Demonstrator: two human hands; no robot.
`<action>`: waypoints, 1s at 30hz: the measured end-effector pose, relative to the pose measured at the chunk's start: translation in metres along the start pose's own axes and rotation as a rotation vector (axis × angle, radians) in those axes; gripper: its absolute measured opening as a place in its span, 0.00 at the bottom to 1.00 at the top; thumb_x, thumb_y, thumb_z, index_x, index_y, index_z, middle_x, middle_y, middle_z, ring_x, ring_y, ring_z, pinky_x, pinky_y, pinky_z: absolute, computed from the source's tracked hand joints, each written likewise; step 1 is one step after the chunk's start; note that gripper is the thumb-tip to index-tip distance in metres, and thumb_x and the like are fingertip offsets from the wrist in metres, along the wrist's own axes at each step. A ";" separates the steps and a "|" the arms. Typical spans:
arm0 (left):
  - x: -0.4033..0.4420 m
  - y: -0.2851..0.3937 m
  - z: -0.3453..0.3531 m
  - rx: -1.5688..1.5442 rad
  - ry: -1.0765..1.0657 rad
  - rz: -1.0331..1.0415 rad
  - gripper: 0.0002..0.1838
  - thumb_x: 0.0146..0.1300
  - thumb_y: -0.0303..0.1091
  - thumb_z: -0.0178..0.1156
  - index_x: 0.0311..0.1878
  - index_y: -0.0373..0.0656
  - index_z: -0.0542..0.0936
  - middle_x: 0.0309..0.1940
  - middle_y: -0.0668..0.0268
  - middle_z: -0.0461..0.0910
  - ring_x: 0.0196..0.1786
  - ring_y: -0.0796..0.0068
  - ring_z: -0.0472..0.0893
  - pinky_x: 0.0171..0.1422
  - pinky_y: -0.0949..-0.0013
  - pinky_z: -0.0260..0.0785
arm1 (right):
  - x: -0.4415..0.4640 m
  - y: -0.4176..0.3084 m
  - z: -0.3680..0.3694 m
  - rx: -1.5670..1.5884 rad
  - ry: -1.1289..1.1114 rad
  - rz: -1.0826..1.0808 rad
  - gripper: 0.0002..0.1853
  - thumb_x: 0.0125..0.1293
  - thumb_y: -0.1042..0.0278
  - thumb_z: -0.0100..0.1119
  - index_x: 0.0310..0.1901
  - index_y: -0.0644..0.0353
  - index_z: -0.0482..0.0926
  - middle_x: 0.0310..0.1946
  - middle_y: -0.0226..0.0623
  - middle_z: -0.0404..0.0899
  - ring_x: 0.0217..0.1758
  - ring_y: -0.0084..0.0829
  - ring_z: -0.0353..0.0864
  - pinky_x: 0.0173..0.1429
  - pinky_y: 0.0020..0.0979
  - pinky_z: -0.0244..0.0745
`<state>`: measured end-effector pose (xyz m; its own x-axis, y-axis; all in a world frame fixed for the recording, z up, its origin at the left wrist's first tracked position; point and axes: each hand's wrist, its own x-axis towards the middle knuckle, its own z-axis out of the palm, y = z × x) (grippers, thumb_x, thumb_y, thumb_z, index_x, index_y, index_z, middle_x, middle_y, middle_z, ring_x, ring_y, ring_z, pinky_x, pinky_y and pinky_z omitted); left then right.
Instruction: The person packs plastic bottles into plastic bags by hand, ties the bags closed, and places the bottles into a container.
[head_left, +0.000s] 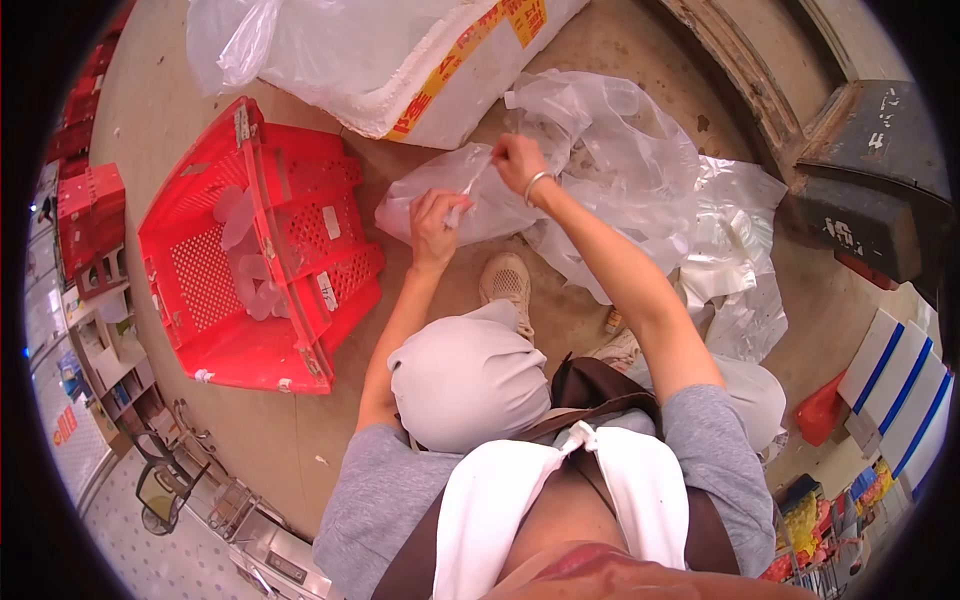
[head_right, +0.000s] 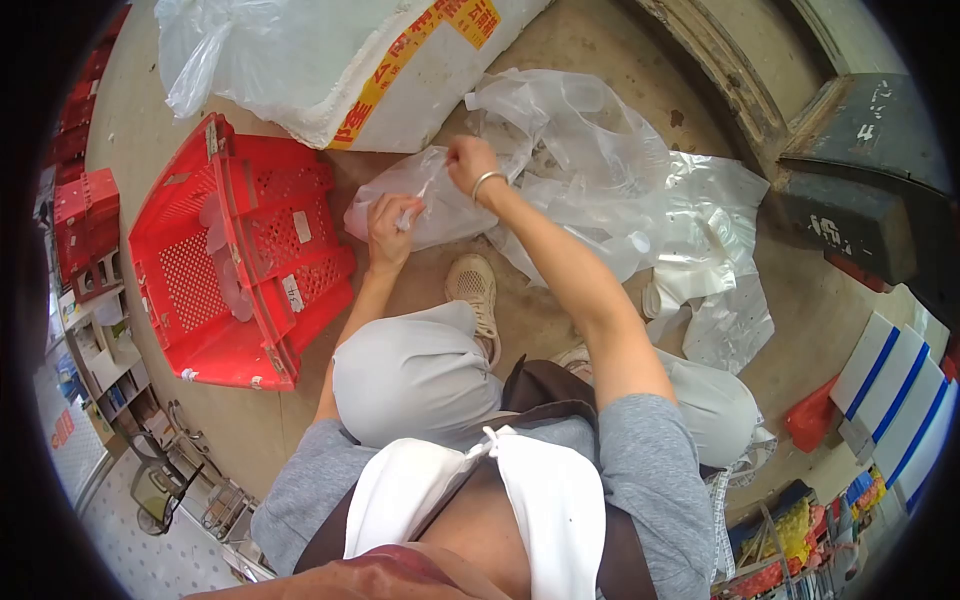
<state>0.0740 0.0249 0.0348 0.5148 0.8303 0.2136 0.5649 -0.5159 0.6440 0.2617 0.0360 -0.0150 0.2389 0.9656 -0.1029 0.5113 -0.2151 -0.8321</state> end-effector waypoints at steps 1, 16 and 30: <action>-0.010 -0.003 -0.005 0.090 -0.042 0.023 0.05 0.52 0.28 0.63 0.31 0.39 0.78 0.30 0.60 0.75 0.38 0.59 0.75 0.48 0.60 0.65 | 0.003 0.012 0.005 -0.021 -0.036 0.054 0.05 0.47 0.75 0.59 0.28 0.66 0.79 0.28 0.48 0.80 0.33 0.44 0.80 0.39 0.36 0.75; 0.020 0.045 -0.060 0.031 -0.295 0.084 0.08 0.53 0.33 0.63 0.29 0.40 0.75 0.22 0.58 0.72 0.26 0.58 0.74 0.30 0.61 0.64 | -0.063 -0.099 -0.111 0.427 -0.171 -0.440 0.04 0.54 0.82 0.57 0.32 0.66 0.76 0.30 0.39 0.79 0.33 0.29 0.79 0.39 0.28 0.74; 0.331 0.118 -0.293 -0.233 0.512 0.164 0.18 0.66 0.43 0.47 0.49 0.40 0.77 0.41 0.66 0.77 0.44 0.73 0.76 0.49 0.71 0.67 | -0.053 -0.023 -0.253 0.104 -0.199 -0.084 0.04 0.59 0.74 0.58 0.33 0.65 0.76 0.26 0.27 0.76 0.29 0.16 0.73 0.34 0.19 0.70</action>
<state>0.1224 0.3006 0.3967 0.1733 0.7694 0.6149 0.3176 -0.6346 0.7046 0.4460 -0.0475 0.1479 0.0260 0.9914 -0.1280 0.4320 -0.1266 -0.8929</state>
